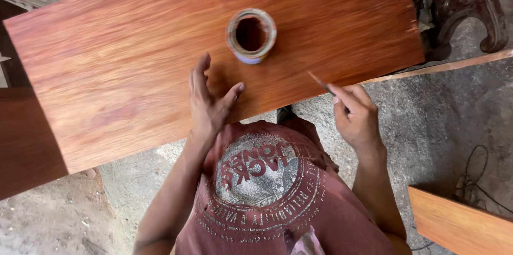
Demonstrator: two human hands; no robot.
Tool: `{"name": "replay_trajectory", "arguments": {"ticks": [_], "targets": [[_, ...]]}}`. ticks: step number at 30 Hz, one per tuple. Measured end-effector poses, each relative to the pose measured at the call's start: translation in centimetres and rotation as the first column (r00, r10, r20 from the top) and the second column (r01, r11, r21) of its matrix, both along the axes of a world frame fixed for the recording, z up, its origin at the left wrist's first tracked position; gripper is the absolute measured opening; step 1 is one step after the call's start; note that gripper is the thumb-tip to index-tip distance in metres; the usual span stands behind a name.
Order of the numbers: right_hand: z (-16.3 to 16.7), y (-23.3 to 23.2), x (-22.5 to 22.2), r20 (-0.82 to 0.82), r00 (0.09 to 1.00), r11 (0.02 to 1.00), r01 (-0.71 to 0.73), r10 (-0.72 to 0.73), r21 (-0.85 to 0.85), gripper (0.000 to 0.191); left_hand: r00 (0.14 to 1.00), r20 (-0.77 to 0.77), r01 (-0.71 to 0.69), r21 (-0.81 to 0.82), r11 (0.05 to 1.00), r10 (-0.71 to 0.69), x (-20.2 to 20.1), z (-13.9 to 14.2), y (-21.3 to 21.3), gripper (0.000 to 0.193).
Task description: The person applies reddish-brown wood stain to large wooden furniture panels using a small brush, dipping the brush into a can of stain and spreading it across the wood surface. They wipe the surface with their hand, reposition and flip the panels to coat other sides, and set stained boards aside.
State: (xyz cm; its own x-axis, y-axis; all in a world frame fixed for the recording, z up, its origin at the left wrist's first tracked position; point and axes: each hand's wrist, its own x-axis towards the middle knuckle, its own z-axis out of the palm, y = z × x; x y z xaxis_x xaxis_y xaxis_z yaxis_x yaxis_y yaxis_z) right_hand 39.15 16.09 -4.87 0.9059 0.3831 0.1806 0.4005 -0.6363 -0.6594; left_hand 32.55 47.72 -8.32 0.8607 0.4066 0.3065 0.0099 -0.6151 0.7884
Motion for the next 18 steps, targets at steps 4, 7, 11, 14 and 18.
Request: {"name": "replay_trajectory", "arguments": {"ticks": [4,7,11,14,18], "targets": [[-0.7,-7.4,3.9,0.001,0.992,0.992,0.122,-0.122,-0.002,0.03,1.0,0.003,0.009,-0.1,0.995,-0.009,6.1,-0.9,-4.2,0.102],[-1.0,-11.4,7.5,0.092,0.99,0.995,0.101,-0.103,0.027,0.027,0.996,-0.021,-0.086,-0.253,0.964,0.083,9.0,-2.0,-5.9,0.101],[-2.6,-13.0,12.1,0.171,0.981,0.994,0.095,-0.086,-0.044,0.023,0.995,0.049,-0.058,-0.459,0.887,0.09,9.5,-3.4,-6.0,0.099],[-4.1,-12.3,15.7,0.183,0.982,0.99,0.075,-0.052,-0.122,0.023,0.989,-0.071,-0.147,-0.265,0.953,0.133,8.9,-4.0,-5.3,0.096],[-5.1,-9.5,22.0,0.264,0.964,0.983,0.067,-0.02,-0.17,0.026,0.992,-0.056,-0.128,-0.279,0.952,0.117,8.8,-4.4,-4.9,0.092]]}}
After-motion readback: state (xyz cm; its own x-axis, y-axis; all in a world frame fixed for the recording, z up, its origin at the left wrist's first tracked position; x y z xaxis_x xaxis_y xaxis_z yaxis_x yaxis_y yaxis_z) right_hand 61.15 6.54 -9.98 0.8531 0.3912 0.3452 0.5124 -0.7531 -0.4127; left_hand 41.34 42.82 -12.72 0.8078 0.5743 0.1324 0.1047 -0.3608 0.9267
